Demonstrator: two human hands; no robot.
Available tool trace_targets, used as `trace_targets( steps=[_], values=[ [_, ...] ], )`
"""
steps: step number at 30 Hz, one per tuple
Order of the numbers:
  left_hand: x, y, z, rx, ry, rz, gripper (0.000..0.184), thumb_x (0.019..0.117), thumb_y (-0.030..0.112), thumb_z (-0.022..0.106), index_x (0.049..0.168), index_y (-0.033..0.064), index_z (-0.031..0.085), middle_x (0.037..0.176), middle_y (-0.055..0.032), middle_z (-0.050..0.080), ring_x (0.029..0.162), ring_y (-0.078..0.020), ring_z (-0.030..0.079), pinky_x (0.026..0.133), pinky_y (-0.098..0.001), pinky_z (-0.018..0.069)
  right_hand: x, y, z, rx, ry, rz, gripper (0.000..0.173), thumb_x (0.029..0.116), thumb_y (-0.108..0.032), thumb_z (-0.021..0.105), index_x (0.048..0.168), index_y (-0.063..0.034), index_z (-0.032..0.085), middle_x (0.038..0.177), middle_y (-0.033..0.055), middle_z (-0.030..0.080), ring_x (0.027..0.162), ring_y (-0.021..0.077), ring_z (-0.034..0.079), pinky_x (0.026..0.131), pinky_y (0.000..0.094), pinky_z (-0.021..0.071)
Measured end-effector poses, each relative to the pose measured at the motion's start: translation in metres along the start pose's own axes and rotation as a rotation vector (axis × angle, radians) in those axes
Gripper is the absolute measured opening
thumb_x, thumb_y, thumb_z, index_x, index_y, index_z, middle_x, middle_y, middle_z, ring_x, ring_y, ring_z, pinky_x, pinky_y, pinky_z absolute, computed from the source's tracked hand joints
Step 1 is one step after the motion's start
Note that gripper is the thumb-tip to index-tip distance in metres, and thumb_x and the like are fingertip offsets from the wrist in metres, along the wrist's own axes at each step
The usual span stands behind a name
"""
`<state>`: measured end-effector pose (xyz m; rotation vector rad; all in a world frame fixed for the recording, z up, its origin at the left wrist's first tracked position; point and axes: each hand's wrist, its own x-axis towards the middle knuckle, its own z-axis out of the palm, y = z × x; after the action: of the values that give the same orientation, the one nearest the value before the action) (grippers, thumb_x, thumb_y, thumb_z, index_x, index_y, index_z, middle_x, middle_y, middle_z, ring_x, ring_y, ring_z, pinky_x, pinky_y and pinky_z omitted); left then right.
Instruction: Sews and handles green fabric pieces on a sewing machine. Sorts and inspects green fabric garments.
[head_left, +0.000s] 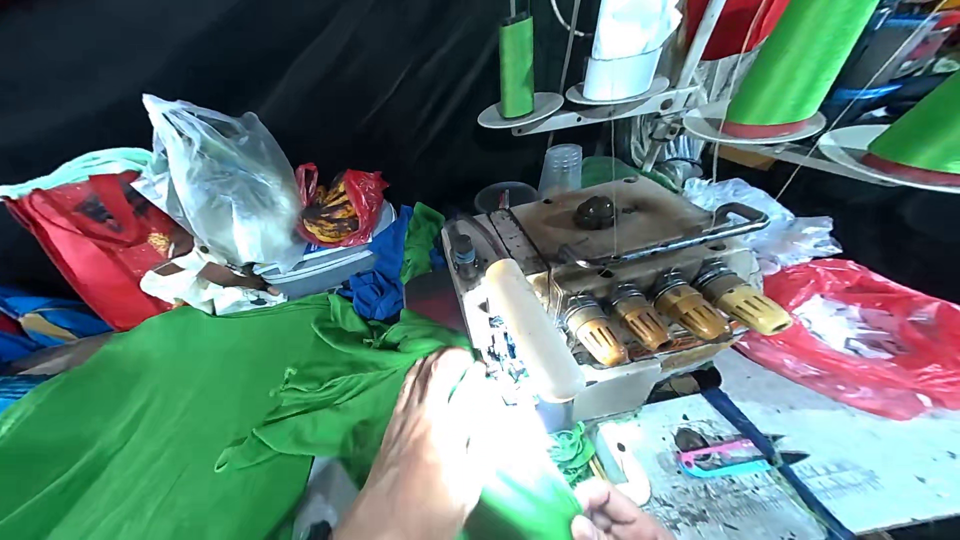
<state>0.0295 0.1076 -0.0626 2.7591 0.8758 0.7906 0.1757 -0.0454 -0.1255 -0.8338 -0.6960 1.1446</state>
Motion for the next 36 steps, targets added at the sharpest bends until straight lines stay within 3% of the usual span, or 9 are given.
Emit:
trace_targets(
  steps=[7,9,15,18,21,23,26,30,36],
  values=[
    [0.034,-0.027,-0.01,-0.099,-0.244,-0.085,0.041,0.0997,0.037,0.051,0.131,0.0145,0.066,0.147,-0.0074,0.054,0.144,-0.0216,0.041,0.118,-0.0445,0.0357,0.017,-0.009,0.026,0.091,0.146,0.04,0.023,0.0968,0.008,0.052,0.097,-0.0098,0.066,0.081,-0.0033,0.074,0.07,0.0061,0.071,0.063,0.0254,0.0605],
    [0.037,-0.03,-0.013,-0.108,-0.286,-0.095,0.049,0.101,0.041,0.049,0.143,0.0161,0.057,0.152,-0.0043,0.05,0.148,-0.017,0.037,0.121,-0.0409,0.0315,0.017,-0.005,0.029,0.106,0.173,0.032,0.022,0.0963,0.009,0.053,0.097,-0.009,0.066,0.08,-0.0027,0.074,0.069,0.0064,0.071,0.064,0.0258,0.0608],
    [0.041,-0.035,-0.015,-0.115,-0.316,-0.076,0.045,0.1007,0.039,0.05,0.14,0.0193,0.06,0.151,-0.0025,0.05,0.148,-0.0171,0.035,0.122,-0.0426,0.0296,0.017,-0.002,0.033,0.11,0.189,0.013,0.022,0.0957,0.009,0.053,0.097,-0.0088,0.065,0.08,-0.0033,0.074,0.069,0.0054,0.07,0.064,0.025,0.0601],
    [0.036,-0.036,-0.011,-0.101,-0.254,-0.064,0.044,0.0986,0.037,0.051,0.135,0.0158,0.064,0.149,-0.0071,0.052,0.146,-0.0216,0.039,0.119,-0.0445,0.034,0.016,0.0,0.032,0.092,0.186,0.006,0.021,0.095,0.009,0.054,0.097,-0.0087,0.065,0.08,-0.0037,0.074,0.068,0.0048,0.07,0.063,0.0243,0.0594],
    [0.023,-0.021,-0.007,0.029,-0.024,-0.001,0.032,0.0969,0.028,0.057,0.119,0.0101,0.07,0.128,-0.0109,0.066,0.124,-0.03,0.06,0.104,-0.0504,0.0488,0.015,0.0,0.026,0.027,0.131,-0.006,0.019,0.0941,0.008,0.058,0.099,-0.0081,0.065,0.081,-0.0056,0.073,0.069,0.0048,0.069,0.065,0.0254,0.0598],
    [0.01,-0.006,-0.008,0.059,0.019,0.033,0.033,0.0964,0.024,0.055,0.12,0.0069,0.071,0.125,-0.014,0.068,0.119,-0.035,0.063,0.1,-0.0572,0.0496,0.014,0.0,0.021,-0.02,0.095,-0.015,0.019,0.0927,0.009,0.06,0.101,-0.007,0.066,0.084,-0.0066,0.072,0.073,0.0045,0.07,0.069,0.0258,0.0606],
    [-0.003,-0.007,-0.005,0.022,-0.102,0.038,0.049,0.1031,0.041,0.044,0.138,0.0124,0.064,0.149,-0.0107,0.056,0.143,-0.0358,0.045,0.114,-0.0643,0.0346,0.012,-0.003,0.018,-0.066,0.072,-0.014,0.02,0.0918,0.01,0.061,0.103,-0.0052,0.067,0.087,-0.0059,0.073,0.075,0.0047,0.07,0.071,0.0261,0.0611],
    [0.004,-0.015,-0.014,0.01,-0.267,-0.001,0.054,0.1036,0.044,0.039,0.147,0.018,0.056,0.16,-0.005,0.043,0.154,-0.0292,0.027,0.12,-0.0628,0.0238,0.008,-0.006,0.021,-0.095,0.117,-0.002,0.017,0.0933,0.008,0.061,0.097,-0.0074,0.068,0.083,-0.0057,0.074,0.071,0.0053,0.071,0.067,0.0258,0.0614],
    [0.011,-0.018,-0.015,0.029,-0.291,-0.007,0.052,0.1031,0.044,0.041,0.144,0.0164,0.058,0.16,-0.0047,0.043,0.153,-0.0289,0.028,0.118,-0.0647,0.0226,0.015,-0.006,0.024,-0.082,0.169,-0.035,0.018,0.0934,0.009,0.06,0.095,-0.0066,0.068,0.082,-0.0035,0.074,0.067,0.007,0.071,0.064,0.0263,0.0619]
  ],
)
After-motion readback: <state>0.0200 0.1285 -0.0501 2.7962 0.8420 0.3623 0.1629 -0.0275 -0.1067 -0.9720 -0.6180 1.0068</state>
